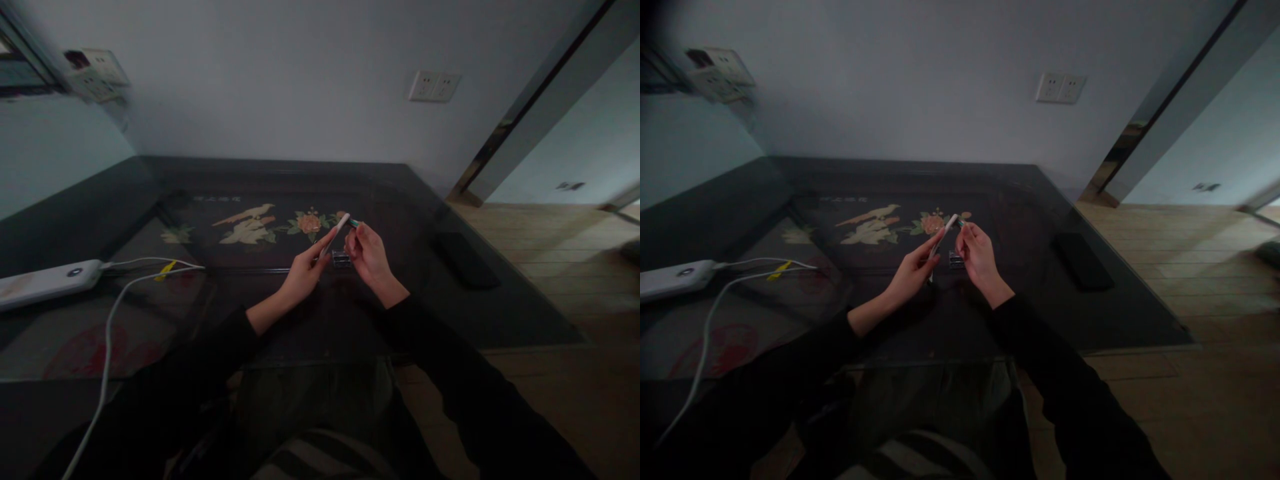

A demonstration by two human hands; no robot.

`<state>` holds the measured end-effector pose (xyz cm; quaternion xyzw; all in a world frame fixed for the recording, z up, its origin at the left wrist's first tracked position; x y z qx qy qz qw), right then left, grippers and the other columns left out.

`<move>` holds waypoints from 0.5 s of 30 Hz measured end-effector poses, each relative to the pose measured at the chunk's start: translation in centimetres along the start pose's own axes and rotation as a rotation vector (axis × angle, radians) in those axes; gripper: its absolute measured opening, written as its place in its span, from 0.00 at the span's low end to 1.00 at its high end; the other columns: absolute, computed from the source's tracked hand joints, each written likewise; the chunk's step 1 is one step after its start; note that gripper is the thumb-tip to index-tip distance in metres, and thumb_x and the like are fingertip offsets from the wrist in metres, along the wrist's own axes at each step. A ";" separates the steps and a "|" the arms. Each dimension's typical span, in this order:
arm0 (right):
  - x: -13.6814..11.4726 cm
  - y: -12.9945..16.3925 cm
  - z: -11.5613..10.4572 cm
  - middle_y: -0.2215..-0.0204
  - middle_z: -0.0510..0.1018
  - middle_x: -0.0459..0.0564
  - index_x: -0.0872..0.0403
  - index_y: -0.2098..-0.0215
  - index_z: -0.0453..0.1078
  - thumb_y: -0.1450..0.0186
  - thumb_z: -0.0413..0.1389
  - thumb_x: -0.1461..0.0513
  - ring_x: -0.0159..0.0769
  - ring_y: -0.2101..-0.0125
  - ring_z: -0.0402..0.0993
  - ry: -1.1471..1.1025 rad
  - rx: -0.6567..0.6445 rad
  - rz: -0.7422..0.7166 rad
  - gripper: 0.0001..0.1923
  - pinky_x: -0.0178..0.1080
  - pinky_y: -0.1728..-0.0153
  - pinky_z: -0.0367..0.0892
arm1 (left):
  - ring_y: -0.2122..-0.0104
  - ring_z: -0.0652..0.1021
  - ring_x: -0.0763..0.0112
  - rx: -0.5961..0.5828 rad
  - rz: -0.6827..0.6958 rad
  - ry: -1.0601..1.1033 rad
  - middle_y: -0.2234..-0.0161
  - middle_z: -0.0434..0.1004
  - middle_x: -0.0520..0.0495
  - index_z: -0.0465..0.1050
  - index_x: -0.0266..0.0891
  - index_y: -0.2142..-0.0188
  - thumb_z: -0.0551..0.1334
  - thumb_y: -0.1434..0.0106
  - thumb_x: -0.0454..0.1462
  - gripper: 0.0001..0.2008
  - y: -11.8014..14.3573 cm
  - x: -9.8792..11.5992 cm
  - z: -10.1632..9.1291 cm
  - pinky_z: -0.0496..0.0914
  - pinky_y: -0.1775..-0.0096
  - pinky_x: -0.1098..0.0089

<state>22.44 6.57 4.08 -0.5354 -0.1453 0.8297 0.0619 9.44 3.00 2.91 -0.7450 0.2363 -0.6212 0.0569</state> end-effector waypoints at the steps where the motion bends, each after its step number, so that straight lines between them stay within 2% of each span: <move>1: 0.0 0.0 0.0 0.86 0.62 0.38 0.50 0.77 0.62 0.44 0.63 0.42 0.26 0.84 0.52 0.004 0.005 0.001 0.24 0.36 0.82 0.50 | 0.37 0.68 0.61 -0.002 0.001 -0.005 0.34 0.62 0.44 0.59 0.43 0.34 0.56 0.32 0.33 0.28 0.0 -0.1 0.0 0.63 0.38 0.58; 7: -0.2 0.0 -0.1 0.86 0.62 0.38 0.50 0.77 0.62 0.45 0.64 0.42 0.26 0.84 0.52 -0.006 0.019 -0.015 0.24 0.35 0.81 0.49 | 0.37 0.67 0.61 -0.016 0.013 -0.006 0.34 0.61 0.44 0.59 0.42 0.34 0.56 0.33 0.34 0.28 0.1 -0.1 0.2 0.62 0.39 0.60; 15: 0.1 0.0 -0.3 0.85 0.62 0.38 0.50 0.77 0.63 0.44 0.63 0.42 0.27 0.83 0.52 0.001 0.024 0.007 0.24 0.36 0.81 0.51 | 0.49 0.77 0.60 0.001 0.018 0.029 0.41 0.72 0.43 0.62 0.44 0.35 0.58 0.34 0.33 0.28 0.4 0.7 0.4 0.72 0.46 0.57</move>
Point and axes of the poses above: each hand's wrist, its own y-axis away from the middle knuckle, its own z-axis out of the palm, x = y × z, the point moved 8 cm from there along -y, towards the middle knuckle
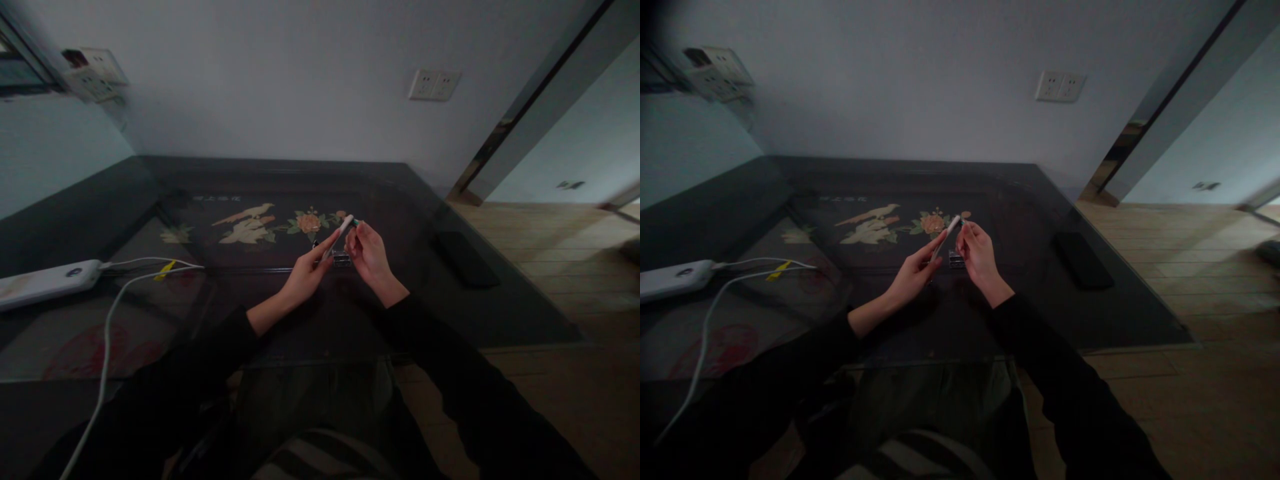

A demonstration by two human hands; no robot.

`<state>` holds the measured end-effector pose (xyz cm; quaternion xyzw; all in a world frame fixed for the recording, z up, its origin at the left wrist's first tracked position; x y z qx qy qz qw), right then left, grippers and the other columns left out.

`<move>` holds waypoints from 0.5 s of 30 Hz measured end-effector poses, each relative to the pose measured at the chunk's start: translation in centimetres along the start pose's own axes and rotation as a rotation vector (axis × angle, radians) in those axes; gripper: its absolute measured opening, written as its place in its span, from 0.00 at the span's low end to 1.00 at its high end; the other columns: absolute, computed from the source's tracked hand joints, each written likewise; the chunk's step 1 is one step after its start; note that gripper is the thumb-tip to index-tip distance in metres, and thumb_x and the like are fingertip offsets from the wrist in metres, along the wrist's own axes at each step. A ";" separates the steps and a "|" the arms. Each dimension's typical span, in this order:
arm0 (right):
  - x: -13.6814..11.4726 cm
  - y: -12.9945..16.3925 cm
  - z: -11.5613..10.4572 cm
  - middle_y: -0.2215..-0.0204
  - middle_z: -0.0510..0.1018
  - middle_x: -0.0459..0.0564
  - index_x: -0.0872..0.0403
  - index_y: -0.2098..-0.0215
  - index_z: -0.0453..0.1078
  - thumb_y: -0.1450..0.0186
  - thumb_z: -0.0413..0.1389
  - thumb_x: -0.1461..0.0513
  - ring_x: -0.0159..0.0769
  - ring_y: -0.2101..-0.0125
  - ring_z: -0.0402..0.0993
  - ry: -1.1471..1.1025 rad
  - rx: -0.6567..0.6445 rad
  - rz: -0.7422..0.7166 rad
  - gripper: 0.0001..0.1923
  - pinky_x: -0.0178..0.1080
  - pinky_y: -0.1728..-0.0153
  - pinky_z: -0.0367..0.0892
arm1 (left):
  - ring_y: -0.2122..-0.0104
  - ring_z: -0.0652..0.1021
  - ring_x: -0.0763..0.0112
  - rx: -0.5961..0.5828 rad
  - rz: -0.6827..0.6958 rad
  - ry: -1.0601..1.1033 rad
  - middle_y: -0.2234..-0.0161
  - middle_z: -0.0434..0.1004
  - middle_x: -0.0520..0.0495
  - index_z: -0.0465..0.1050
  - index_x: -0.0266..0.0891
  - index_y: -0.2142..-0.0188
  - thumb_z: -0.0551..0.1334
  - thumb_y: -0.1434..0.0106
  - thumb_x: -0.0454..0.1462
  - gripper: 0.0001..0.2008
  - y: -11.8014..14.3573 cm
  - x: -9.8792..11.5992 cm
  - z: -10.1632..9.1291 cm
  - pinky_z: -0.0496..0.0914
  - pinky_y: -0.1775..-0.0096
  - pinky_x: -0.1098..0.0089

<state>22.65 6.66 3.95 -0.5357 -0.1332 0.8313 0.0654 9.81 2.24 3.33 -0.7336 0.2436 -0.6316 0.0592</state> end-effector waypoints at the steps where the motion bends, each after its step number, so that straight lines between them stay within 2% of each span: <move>1: 0.1 0.0 0.0 0.84 0.62 0.38 0.50 0.76 0.65 0.45 0.64 0.43 0.27 0.83 0.52 -0.013 0.005 0.003 0.23 0.36 0.81 0.51 | 0.49 0.77 0.60 -0.005 0.002 0.005 0.41 0.73 0.43 0.62 0.44 0.35 0.58 0.34 0.33 0.28 0.0 0.1 0.1 0.72 0.46 0.57; 4: 0.3 -0.1 -0.2 0.83 0.62 0.37 0.51 0.68 0.71 0.46 0.65 0.43 0.26 0.83 0.53 -0.040 0.018 0.022 0.21 0.35 0.82 0.50 | 0.48 0.77 0.58 -0.031 0.006 0.021 0.41 0.73 0.44 0.62 0.44 0.35 0.58 0.34 0.34 0.27 0.2 0.4 0.5 0.72 0.45 0.55; 7: 0.5 -0.1 -0.3 0.83 0.62 0.37 0.51 0.63 0.73 0.45 0.64 0.43 0.26 0.83 0.54 -0.035 0.021 0.046 0.23 0.35 0.82 0.50 | 0.48 0.77 0.57 -0.047 0.009 0.042 0.43 0.75 0.43 0.62 0.43 0.35 0.58 0.34 0.35 0.27 0.3 0.6 0.7 0.72 0.45 0.55; 12: 0.4 -0.1 -0.2 0.83 0.62 0.37 0.51 0.63 0.73 0.43 0.63 0.44 0.26 0.83 0.54 -0.031 0.007 0.035 0.21 0.35 0.82 0.52 | 0.48 0.77 0.58 -0.039 -0.002 0.044 0.43 0.75 0.44 0.62 0.44 0.35 0.58 0.34 0.34 0.27 0.2 0.6 0.6 0.71 0.45 0.57; 15: 0.1 -0.1 -0.1 0.84 0.61 0.37 0.50 0.68 0.71 0.42 0.62 0.43 0.26 0.83 0.53 -0.019 -0.003 0.003 0.20 0.35 0.82 0.52 | 0.46 0.76 0.58 -0.016 -0.010 0.030 0.42 0.74 0.44 0.62 0.45 0.35 0.58 0.34 0.33 0.28 0.0 0.2 0.2 0.69 0.43 0.55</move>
Point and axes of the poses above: each hand's wrist, its own y-axis away from the middle knuckle, its own z-axis out of the palm, x = y × z, the point moved 8 cm from there along -y, towards the middle knuckle
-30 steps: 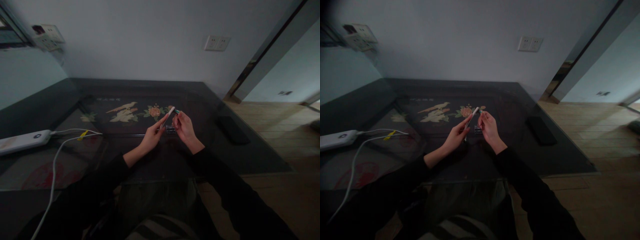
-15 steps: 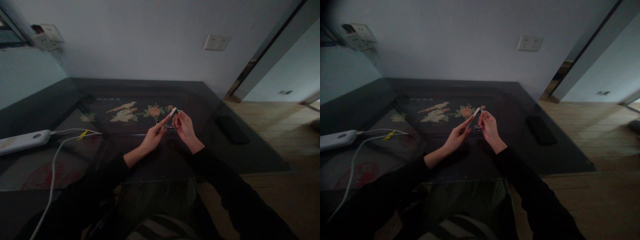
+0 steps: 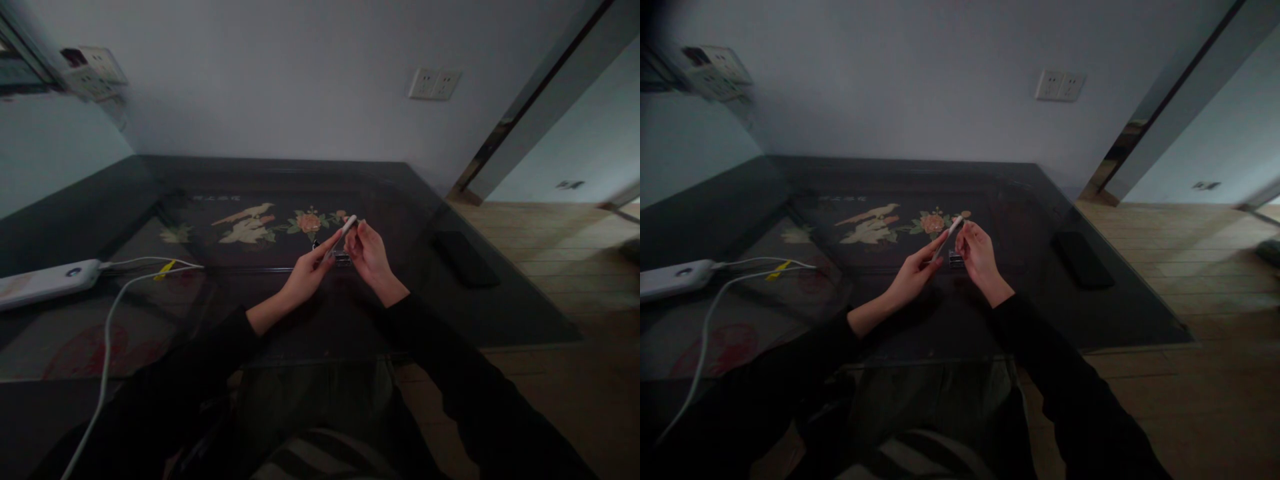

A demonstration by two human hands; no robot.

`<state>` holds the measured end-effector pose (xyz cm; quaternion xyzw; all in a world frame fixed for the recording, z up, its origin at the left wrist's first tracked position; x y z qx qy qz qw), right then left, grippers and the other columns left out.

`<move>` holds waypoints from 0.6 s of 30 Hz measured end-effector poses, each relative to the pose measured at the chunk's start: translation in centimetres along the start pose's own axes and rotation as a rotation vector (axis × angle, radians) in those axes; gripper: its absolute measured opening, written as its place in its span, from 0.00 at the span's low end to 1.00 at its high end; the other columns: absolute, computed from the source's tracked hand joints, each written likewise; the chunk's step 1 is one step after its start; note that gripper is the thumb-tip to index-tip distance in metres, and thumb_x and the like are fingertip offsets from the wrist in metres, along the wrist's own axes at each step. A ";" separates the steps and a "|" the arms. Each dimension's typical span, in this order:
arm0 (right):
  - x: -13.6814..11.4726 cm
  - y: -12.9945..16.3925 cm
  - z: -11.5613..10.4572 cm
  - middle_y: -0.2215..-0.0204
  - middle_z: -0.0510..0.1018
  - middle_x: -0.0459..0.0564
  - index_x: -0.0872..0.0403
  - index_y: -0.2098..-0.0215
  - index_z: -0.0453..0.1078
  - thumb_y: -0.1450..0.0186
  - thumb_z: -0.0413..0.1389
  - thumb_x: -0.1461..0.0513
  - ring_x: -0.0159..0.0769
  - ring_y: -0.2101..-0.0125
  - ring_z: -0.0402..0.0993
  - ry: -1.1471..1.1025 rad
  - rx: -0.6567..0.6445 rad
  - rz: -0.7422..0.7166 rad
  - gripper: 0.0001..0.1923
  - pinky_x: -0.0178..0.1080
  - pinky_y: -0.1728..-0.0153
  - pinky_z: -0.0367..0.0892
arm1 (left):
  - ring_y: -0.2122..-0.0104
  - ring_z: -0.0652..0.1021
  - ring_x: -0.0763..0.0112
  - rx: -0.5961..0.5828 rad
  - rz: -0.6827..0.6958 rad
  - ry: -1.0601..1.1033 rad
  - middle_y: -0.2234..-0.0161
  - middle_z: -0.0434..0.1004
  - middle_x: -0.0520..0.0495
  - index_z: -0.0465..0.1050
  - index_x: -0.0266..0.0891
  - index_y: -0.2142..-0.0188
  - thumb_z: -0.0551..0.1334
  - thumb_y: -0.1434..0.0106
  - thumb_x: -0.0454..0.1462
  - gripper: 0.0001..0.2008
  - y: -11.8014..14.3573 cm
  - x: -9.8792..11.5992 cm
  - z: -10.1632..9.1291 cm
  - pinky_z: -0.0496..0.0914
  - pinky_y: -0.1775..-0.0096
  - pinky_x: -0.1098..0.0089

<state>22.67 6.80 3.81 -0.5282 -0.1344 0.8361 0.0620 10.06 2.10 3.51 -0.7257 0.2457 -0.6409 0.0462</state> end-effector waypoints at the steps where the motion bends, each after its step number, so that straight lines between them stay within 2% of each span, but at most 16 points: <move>1: -0.1 0.0 0.1 0.84 0.61 0.38 0.50 0.71 0.70 0.42 0.62 0.43 0.26 0.83 0.52 0.003 -0.006 -0.006 0.20 0.35 0.82 0.52 | 0.45 0.75 0.58 0.006 -0.004 -0.005 0.41 0.72 0.45 0.62 0.46 0.35 0.58 0.34 0.33 0.28 -0.1 -0.2 -0.1 0.68 0.42 0.54; 5: -0.2 0.0 0.3 0.85 0.62 0.39 0.51 0.80 0.62 0.42 0.62 0.42 0.26 0.84 0.52 0.003 -0.033 -0.015 0.25 0.36 0.82 0.51 | 0.39 0.70 0.59 0.015 -0.010 -0.018 0.36 0.65 0.44 0.61 0.43 0.34 0.57 0.33 0.33 0.28 -0.3 -0.8 -0.5 0.64 0.39 0.56; 9: -0.3 0.1 0.4 0.85 0.62 0.39 0.51 0.80 0.62 0.42 0.62 0.42 0.25 0.84 0.53 -0.006 -0.046 -0.026 0.25 0.35 0.82 0.51 | 0.37 0.67 0.61 0.021 -0.007 -0.028 0.34 0.62 0.44 0.60 0.42 0.34 0.57 0.33 0.33 0.28 -0.3 -1.0 -0.6 0.62 0.38 0.58; 14: 0.0 0.1 0.3 0.85 0.62 0.39 0.50 0.79 0.63 0.43 0.63 0.42 0.26 0.84 0.53 -0.010 -0.037 -0.007 0.25 0.36 0.82 0.51 | 0.48 0.77 0.62 0.038 -0.041 -0.001 0.39 0.70 0.44 0.60 0.44 0.34 0.57 0.33 0.31 0.28 -0.1 -0.9 -0.6 0.70 0.43 0.58; 18: 0.0 0.1 0.3 0.85 0.63 0.39 0.51 0.79 0.63 0.43 0.64 0.44 0.25 0.84 0.54 -0.034 -0.033 -0.015 0.24 0.35 0.81 0.53 | 0.53 0.79 0.62 0.021 -0.015 -0.001 0.42 0.74 0.42 0.60 0.43 0.34 0.57 0.33 0.32 0.28 0.1 -0.5 -0.3 0.72 0.47 0.58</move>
Point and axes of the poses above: each hand's wrist, its own y-axis away from the middle knuckle, its own z-axis out of the palm, x = y × z, the point moved 8 cm from there along -y, towards the middle knuckle
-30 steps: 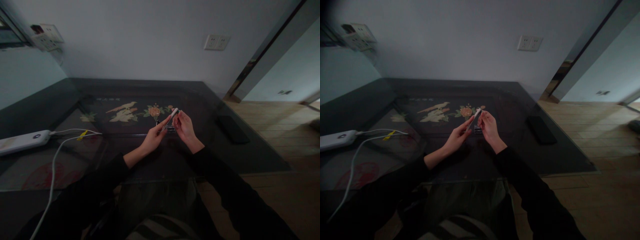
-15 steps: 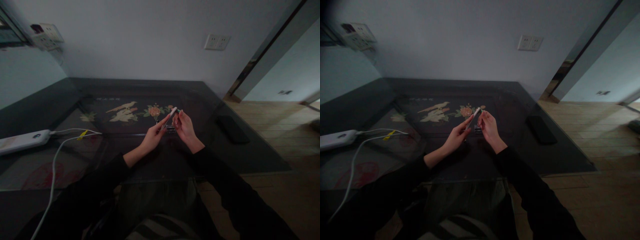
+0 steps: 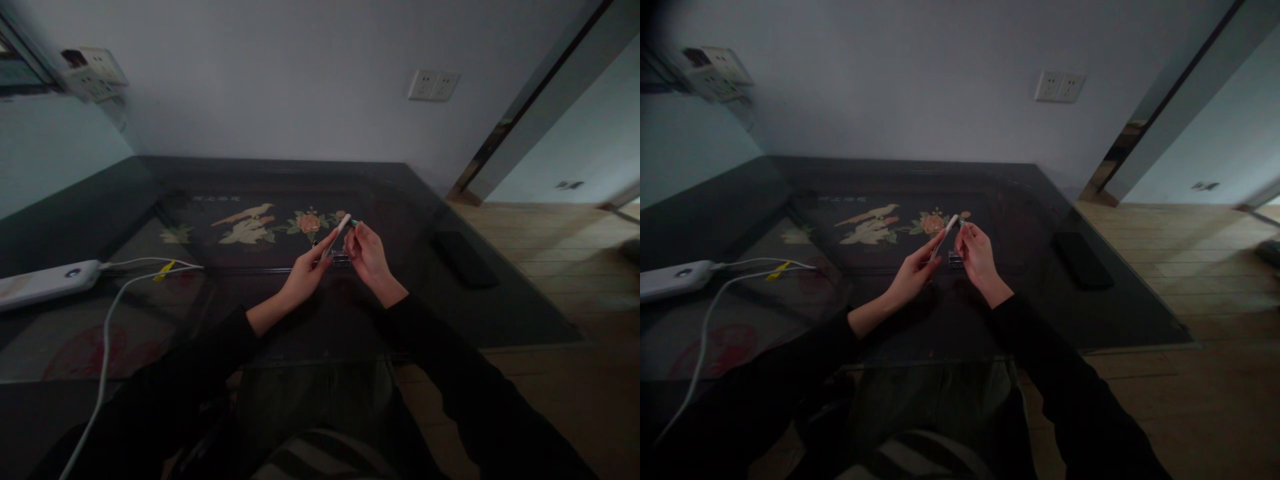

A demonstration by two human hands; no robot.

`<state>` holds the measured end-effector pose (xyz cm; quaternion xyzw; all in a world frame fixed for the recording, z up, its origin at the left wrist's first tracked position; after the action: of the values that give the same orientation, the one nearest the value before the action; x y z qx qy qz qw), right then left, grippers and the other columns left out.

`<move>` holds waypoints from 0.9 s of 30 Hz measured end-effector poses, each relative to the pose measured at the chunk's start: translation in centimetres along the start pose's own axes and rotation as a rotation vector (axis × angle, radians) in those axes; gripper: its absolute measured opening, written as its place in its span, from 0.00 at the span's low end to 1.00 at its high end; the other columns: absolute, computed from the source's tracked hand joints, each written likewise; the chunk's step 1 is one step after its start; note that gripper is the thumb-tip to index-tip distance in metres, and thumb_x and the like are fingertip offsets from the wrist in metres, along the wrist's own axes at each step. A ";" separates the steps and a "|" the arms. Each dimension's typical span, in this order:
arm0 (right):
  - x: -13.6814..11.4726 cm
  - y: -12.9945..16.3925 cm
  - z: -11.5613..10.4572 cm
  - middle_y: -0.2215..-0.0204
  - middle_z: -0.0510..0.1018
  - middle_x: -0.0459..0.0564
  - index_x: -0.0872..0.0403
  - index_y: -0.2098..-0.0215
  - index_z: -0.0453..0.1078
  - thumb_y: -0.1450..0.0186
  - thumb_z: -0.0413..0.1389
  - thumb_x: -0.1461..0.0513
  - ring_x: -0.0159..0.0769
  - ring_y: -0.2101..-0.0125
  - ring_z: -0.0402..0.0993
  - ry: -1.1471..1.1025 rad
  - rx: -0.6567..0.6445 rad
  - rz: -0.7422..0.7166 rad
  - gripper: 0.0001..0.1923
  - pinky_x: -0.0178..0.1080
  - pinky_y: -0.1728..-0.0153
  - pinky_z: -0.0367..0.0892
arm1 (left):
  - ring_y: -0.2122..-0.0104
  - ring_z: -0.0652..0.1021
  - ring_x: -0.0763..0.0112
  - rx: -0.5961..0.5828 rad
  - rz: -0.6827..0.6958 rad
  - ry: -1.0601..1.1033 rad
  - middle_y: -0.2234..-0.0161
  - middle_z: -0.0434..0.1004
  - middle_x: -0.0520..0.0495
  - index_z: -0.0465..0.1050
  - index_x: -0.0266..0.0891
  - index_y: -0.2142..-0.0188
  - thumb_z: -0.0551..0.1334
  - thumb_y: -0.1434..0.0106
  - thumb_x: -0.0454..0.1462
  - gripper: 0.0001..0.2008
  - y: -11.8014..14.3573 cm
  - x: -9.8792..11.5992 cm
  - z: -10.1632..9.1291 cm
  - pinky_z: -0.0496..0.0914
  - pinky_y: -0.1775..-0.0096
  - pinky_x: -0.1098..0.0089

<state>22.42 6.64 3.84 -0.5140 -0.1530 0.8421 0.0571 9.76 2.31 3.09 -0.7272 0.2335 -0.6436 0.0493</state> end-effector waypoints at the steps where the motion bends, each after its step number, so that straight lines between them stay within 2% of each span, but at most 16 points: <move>1: 0.0 0.0 -0.1 0.85 0.63 0.38 0.51 0.78 0.64 0.43 0.64 0.44 0.25 0.84 0.54 -0.004 0.005 0.001 0.23 0.35 0.81 0.53 | 0.53 0.79 0.62 -0.009 0.006 -0.001 0.42 0.74 0.42 0.60 0.43 0.34 0.57 0.33 0.33 0.28 0.0 0.1 0.1 0.73 0.48 0.58; 4: 0.2 -0.1 -0.3 0.84 0.63 0.37 0.51 0.71 0.71 0.44 0.65 0.45 0.24 0.83 0.55 -0.024 0.025 0.023 0.20 0.34 0.82 0.53 | 0.54 0.79 0.61 -0.032 0.021 0.005 0.44 0.76 0.41 0.60 0.42 0.34 0.58 0.33 0.34 0.28 0.2 0.4 0.5 0.74 0.50 0.59; 7: 0.5 -0.1 -0.4 0.84 0.64 0.37 0.51 0.64 0.75 0.46 0.67 0.45 0.24 0.83 0.55 -0.055 0.041 0.051 0.21 0.33 0.82 0.52 | 0.53 0.79 0.59 -0.053 0.030 0.021 0.45 0.77 0.41 0.61 0.41 0.34 0.58 0.33 0.34 0.28 0.3 0.6 0.9 0.74 0.50 0.59; 13: 0.6 -0.2 -0.6 0.83 0.63 0.37 0.51 0.64 0.75 0.46 0.65 0.44 0.25 0.83 0.54 -0.038 0.053 0.056 0.22 0.34 0.82 0.50 | 0.51 0.78 0.59 -0.040 0.040 0.023 0.45 0.77 0.42 0.63 0.43 0.35 0.59 0.34 0.33 0.27 0.1 0.7 0.7 0.73 0.49 0.59; 17: 0.3 -0.1 -0.3 0.84 0.63 0.37 0.51 0.71 0.71 0.43 0.64 0.44 0.25 0.83 0.54 -0.019 0.016 0.025 0.20 0.34 0.82 0.51 | 0.49 0.77 0.59 -0.012 0.025 0.004 0.42 0.74 0.42 0.62 0.44 0.35 0.58 0.34 0.32 0.28 -0.1 0.2 0.2 0.71 0.46 0.58; 20: 0.1 -0.1 0.0 0.85 0.63 0.38 0.52 0.78 0.64 0.42 0.63 0.44 0.25 0.84 0.54 -0.001 -0.010 0.002 0.24 0.34 0.81 0.52 | 0.47 0.76 0.59 0.007 0.008 -0.006 0.39 0.70 0.42 0.62 0.43 0.35 0.58 0.34 0.32 0.28 -0.2 -0.1 -0.1 0.70 0.45 0.59; 24: -0.1 -0.1 0.0 0.86 0.63 0.39 0.51 0.79 0.62 0.42 0.63 0.43 0.25 0.84 0.53 0.015 -0.013 0.002 0.25 0.35 0.81 0.51 | 0.42 0.72 0.59 0.004 -0.020 -0.017 0.36 0.65 0.42 0.60 0.40 0.34 0.57 0.33 0.32 0.28 -0.4 -0.5 -0.3 0.68 0.43 0.60; 27: -0.1 -0.1 0.0 0.86 0.62 0.39 0.51 0.79 0.62 0.42 0.62 0.42 0.26 0.84 0.53 0.037 -0.017 0.009 0.25 0.36 0.81 0.50 | 0.44 0.73 0.60 -0.003 -0.020 -0.023 0.35 0.65 0.42 0.59 0.40 0.34 0.56 0.33 0.33 0.28 -0.3 -0.4 -0.2 0.68 0.43 0.60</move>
<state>22.43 6.69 3.96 -0.5308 -0.1567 0.8313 0.0520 9.59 2.85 2.85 -0.7370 0.2268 -0.6352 0.0446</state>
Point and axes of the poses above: each hand's wrist, its own y-axis away from the middle knuckle, its own z-axis out of the palm, x = y × z, the point moved 8 cm from there along -y, towards the middle knuckle
